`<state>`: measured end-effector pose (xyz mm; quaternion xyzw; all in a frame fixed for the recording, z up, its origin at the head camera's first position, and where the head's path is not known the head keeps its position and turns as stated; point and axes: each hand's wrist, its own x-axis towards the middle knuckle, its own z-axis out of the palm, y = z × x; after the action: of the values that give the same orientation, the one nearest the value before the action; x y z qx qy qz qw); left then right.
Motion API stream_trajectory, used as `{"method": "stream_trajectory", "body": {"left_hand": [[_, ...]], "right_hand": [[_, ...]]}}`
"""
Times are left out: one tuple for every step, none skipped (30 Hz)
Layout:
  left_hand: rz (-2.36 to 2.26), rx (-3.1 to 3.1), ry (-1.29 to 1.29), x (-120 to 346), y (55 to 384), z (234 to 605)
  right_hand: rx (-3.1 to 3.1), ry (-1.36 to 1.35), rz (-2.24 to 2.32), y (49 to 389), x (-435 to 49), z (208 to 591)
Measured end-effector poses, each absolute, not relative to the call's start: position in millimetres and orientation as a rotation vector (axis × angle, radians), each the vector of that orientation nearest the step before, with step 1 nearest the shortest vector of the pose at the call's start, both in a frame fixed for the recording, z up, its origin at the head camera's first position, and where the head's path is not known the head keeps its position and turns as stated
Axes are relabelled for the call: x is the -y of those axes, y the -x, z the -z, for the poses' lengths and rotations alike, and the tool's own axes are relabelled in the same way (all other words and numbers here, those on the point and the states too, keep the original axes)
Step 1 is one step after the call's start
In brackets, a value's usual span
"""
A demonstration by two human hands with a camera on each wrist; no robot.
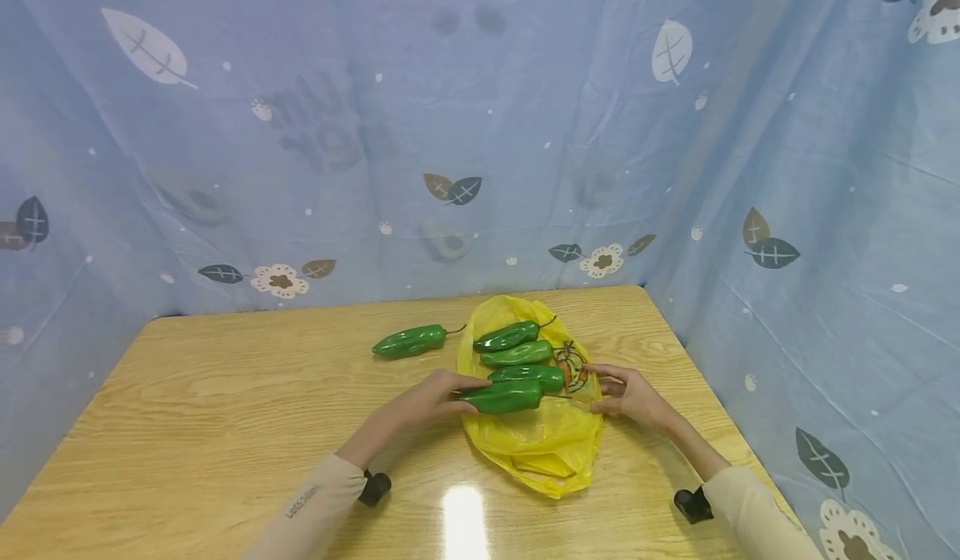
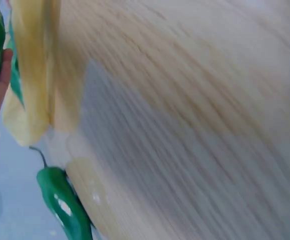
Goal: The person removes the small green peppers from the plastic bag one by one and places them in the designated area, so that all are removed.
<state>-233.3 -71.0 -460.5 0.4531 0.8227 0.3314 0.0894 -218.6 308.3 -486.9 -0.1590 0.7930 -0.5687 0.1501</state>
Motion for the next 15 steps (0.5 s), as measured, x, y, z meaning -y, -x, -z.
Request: {"method": "stream_trajectory", "body": {"left_hand": [[-0.983, -2.454, -1.356, 74, 232, 460], [-0.982, -2.459, -1.357, 77, 231, 459], [-0.986, -2.461, -1.357, 80, 230, 458], [-0.989, -2.459, -1.347, 83, 229, 457], [-0.99, -2.458, -1.334, 86, 228, 456], [-0.994, -2.454, -1.318, 89, 226, 456], [-1.0, -2.447, -1.303, 92, 225, 455], [-1.005, -2.438, -1.286, 95, 224, 454], [-1.016, -2.427, -1.267, 99, 222, 452], [-1.029, -2.419, -1.25, 102, 221, 451], [-1.043, -2.413, -1.236, 106, 219, 451], [-1.06, -2.406, -1.227, 109, 218, 450], [-1.072, -2.403, -1.224, 113, 217, 449], [-1.088, -2.402, -1.218, 117, 216, 449], [-1.102, -2.407, -1.217, 121, 215, 449]], "right_hand": [[-2.276, 0.457, 1.635, 219, -309, 487], [-2.274, 0.458, 1.636, 218, -309, 488], [-2.27, 0.46, 1.637, 218, -309, 488], [-2.265, 0.459, 1.639, 218, -309, 488], [-2.263, 0.462, 1.637, 218, -309, 488], [-2.264, 0.463, 1.637, 218, -309, 488], [-2.267, 0.462, 1.636, 217, -309, 488], [-2.267, 0.462, 1.636, 217, -309, 488], [-2.27, 0.461, 1.634, 217, -309, 488], [-2.274, 0.459, 1.632, 217, -309, 488], [-2.277, 0.458, 1.631, 217, -309, 488], [-2.279, 0.455, 1.631, 217, -309, 487], [-2.279, 0.452, 1.631, 216, -309, 487], [-2.278, 0.45, 1.633, 216, -308, 487], [-2.281, 0.448, 1.633, 216, -308, 487]]}}
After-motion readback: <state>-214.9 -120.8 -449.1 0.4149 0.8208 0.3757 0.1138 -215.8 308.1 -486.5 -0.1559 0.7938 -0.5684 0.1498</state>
